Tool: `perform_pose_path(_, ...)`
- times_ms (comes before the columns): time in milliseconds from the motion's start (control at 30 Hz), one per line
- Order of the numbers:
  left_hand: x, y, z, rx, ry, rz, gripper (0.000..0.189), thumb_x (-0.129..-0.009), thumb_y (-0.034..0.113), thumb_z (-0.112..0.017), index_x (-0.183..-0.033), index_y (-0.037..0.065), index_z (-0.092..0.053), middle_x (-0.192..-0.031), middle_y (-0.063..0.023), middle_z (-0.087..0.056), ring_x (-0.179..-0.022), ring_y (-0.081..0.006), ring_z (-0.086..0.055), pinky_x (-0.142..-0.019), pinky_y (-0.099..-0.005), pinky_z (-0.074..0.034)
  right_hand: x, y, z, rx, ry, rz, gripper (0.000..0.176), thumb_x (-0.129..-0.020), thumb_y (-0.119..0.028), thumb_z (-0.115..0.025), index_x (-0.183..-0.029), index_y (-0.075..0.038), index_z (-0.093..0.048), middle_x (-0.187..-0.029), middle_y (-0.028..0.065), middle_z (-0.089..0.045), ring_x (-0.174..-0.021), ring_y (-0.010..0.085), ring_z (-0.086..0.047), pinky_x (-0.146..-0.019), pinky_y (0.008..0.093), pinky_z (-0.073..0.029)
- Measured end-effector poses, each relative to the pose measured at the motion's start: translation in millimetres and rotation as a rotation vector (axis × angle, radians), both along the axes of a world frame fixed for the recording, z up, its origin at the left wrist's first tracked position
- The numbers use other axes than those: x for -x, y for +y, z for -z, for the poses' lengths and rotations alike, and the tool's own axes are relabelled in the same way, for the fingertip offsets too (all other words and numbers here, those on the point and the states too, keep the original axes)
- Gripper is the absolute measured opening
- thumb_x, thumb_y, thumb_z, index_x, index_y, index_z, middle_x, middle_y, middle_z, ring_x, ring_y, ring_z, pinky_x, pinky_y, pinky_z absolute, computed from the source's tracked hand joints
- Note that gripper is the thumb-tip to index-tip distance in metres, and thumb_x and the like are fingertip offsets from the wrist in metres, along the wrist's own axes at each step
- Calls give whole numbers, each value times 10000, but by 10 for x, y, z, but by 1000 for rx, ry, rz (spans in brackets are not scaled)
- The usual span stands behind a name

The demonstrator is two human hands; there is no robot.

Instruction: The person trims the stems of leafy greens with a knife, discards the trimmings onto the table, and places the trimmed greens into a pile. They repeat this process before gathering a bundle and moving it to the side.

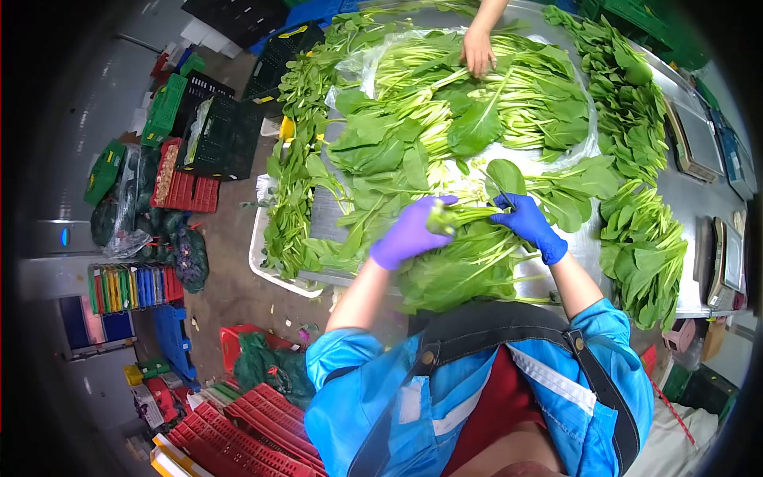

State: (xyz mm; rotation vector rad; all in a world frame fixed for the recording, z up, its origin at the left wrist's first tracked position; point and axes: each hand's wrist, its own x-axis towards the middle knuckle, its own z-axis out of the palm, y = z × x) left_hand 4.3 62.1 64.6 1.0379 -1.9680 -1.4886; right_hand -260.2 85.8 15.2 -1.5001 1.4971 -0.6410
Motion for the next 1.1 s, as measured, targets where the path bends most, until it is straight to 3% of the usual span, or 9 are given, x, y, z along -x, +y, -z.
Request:
perform_pose_path(33,171,87,48,-207,227,-36,552,-697,38,-704,-1218,45,-522,-1076,-46,-588,-908,-137,-583,-814,-294,-488,-38,39,-199,-2,2,2,377,-721,-204,-740,-1017,6,-639,-930,132,-672,-787,181,-620,-721,308,-482)
perform_pose_path(100,345,93,246,213,4,112,541,-696,44,-708,-1204,35,-520,-1080,-31,-578,-932,-129,-561,-786,-282,-487,-86,109,-484,-70,-90,8,349,-731,-201,-739,-1003,-2,-648,-920,117,-673,-769,172,-612,-719,305,-481)
perform_pose_path(167,465,91,315,143,-116,117,523,-702,51,-708,-1189,27,-520,-1071,-36,-579,-935,-125,-556,-786,-276,-481,-62,119,-535,-183,-97,-32,402,-745,-212,-736,-1075,-14,-619,-953,123,-669,-779,210,-635,-714,317,-485)
perform_pose_path(267,459,39,159,-48,-95,30,516,-688,122,-725,-1153,13,-530,-988,-61,-588,-895,-136,-557,-787,-284,-467,11,170,-323,480,135,188,494,-785,-142,-658,-1255,-110,-512,-1072,149,-635,-879,339,-634,-716,381,-511)
perform_pose_path(667,342,178,-250,-533,199,130,419,-752,54,-682,-1147,26,-545,-1016,-29,-603,-826,-67,-539,-767,-249,-466,-17,257,-204,392,271,1,664,-690,47,-509,-1317,-166,-459,-1130,152,-603,-837,345,-637,-693,406,-527)
perform_pose_path(767,274,148,-220,-526,267,73,387,-756,28,-670,-1126,18,-555,-987,-24,-608,-807,-81,-554,-765,-239,-475,31,240,-124,393,303,38,541,-747,1,-557,-1268,-140,-520,-1047,133,-640,-752,262,-659,-664,345,-522)
perform_pose_path(900,366,188,-113,-394,76,79,391,-748,34,-675,-1120,11,-556,-990,-40,-618,-820,-95,-589,-791,-255,-486,-194,286,-466,196,-335,39,311,-832,-215,-663,-1098,-57,-629,-758,87,-635,-576,134,-497,-562,282,-429)
perform_pose_path(1067,321,215,-17,-371,-222,189,426,-736,50,-689,-1138,12,-551,-972,-32,-624,-851,-107,-597,-800,-268,-485,-28,359,-150,98,121,-66,283,-800,-296,-678,-780,-14,-665,-628,134,-597,-588,225,-582,-566,329,-456)
perform_pose_path(1100,290,282,232,56,-221,-12,413,-735,64,-694,-1122,19,-558,-953,-27,-625,-835,-111,-591,-793,-264,-481,-14,410,-99,164,272,-57,279,-787,-299,-685,-779,-21,-667,-629,145,-601,-613,266,-610,-570,339,-467)
